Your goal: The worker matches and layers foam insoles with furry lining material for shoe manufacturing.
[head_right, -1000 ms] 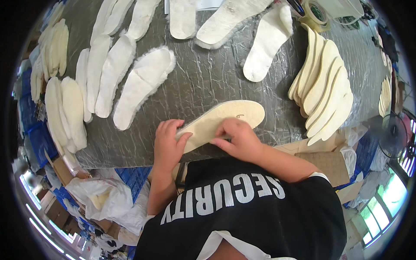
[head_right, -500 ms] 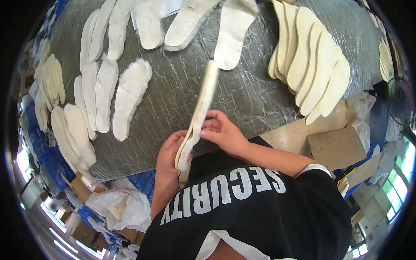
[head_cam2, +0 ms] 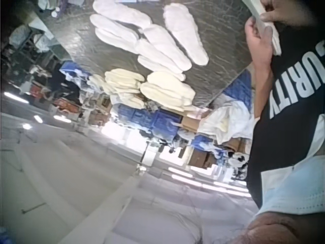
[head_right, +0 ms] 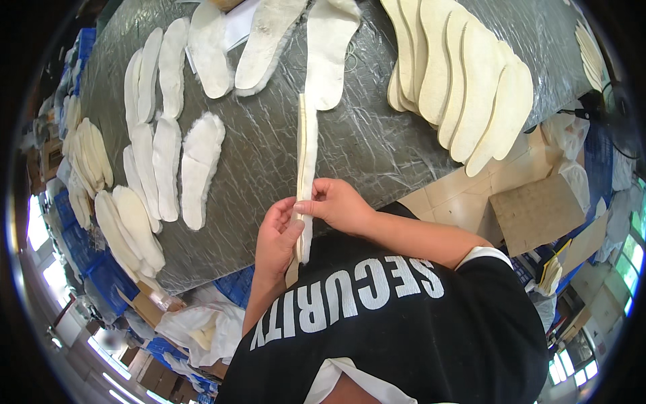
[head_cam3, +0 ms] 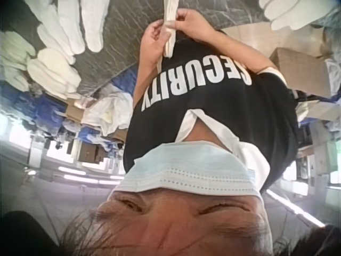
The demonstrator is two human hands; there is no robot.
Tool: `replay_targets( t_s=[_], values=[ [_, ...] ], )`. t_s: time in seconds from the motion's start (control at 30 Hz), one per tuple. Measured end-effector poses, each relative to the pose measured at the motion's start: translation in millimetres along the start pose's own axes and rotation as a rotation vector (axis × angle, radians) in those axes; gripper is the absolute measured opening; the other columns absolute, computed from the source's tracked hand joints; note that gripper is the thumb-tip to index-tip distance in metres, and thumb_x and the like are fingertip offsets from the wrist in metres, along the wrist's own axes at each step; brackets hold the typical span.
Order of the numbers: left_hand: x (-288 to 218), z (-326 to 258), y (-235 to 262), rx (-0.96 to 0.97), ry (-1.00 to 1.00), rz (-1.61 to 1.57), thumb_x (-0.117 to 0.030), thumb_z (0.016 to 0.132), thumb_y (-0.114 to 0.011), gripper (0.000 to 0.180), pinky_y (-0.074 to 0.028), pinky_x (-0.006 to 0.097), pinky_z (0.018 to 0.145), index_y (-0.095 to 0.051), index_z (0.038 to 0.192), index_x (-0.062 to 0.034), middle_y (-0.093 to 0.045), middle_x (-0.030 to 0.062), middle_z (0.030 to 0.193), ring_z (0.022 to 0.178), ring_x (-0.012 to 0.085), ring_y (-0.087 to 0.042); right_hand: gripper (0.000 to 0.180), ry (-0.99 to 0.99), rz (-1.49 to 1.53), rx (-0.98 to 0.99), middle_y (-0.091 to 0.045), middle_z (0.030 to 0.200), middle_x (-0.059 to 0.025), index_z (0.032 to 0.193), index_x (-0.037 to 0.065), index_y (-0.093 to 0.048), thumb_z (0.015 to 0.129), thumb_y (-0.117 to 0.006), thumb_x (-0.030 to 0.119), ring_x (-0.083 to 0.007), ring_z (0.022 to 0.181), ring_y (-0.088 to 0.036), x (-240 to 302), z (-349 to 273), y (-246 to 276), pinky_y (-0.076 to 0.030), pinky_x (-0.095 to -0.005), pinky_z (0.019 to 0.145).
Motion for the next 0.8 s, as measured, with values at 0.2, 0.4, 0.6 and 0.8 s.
replay_targets(
  t_s=[0.2, 0.4, 0.6, 0.8],
  values=[
    [2.3, -0.3, -1.4, -0.030, 0.099, 0.062, -0.012, 0.092, -0.051, 0.042, -0.047, 0.030, 0.088, -0.044, 0.129, 0.0057, -0.058, 0.0136, 0.114, 0.100, 0.0158, -0.058, 0.014, 0.020, 0.012, 0.087, -0.060, 0.074, 0.0003, 0.079, 0.003, -0.061, 0.087, -0.068, 0.011, -0.0062, 0.068, -0.054, 0.3, 3.7, 2.2, -0.044, -0.0224, 0.060],
    [-6.9, 1.8, 8.8, -0.127, -0.019, 0.158, -0.011, 0.095, -0.051, 0.035, -0.046, 0.027, 0.087, -0.046, 0.126, 0.0047, -0.060, 0.0111, 0.108, 0.098, 0.0141, -0.058, 0.012, 0.100, -0.223, 0.057, -0.062, 0.076, -0.0007, 0.085, -0.001, -0.063, 0.088, -0.063, 0.010, -0.0061, 0.068, -0.054, -1.8, 2.3, 9.1, -0.045, -0.0236, 0.061],
    [-3.1, 5.0, 4.4, -0.058, -0.004, 0.206, -0.011, 0.091, -0.061, 0.039, -0.046, 0.028, 0.087, -0.046, 0.124, 0.0035, -0.059, 0.0093, 0.105, 0.096, 0.0134, -0.057, 0.013, 0.146, -0.062, 0.079, -0.064, 0.079, -0.0010, 0.088, -0.002, -0.065, 0.088, -0.062, 0.011, -0.0060, 0.070, -0.055, 1.3, -0.1, 5.1, -0.045, -0.0234, 0.063],
    [-2.2, 4.7, -1.9, -0.004, 0.010, 0.083, -0.009, 0.088, -0.066, 0.039, -0.045, 0.029, 0.089, -0.048, 0.120, 0.0023, -0.060, 0.0090, 0.108, 0.099, 0.0143, -0.057, 0.012, 0.151, -0.004, 0.096, -0.064, 0.080, -0.0004, 0.087, -0.001, -0.065, 0.090, -0.061, 0.011, -0.0049, 0.071, -0.055, 0.0, 0.1, -0.6, -0.045, -0.0227, 0.063]
  ],
)
Point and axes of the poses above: each hand's wrist, its own z-axis towards the middle knuckle, its own y-axis out of the back of the hand, x = y × z, the point moved 8 cm from there along z, towards the middle knuckle
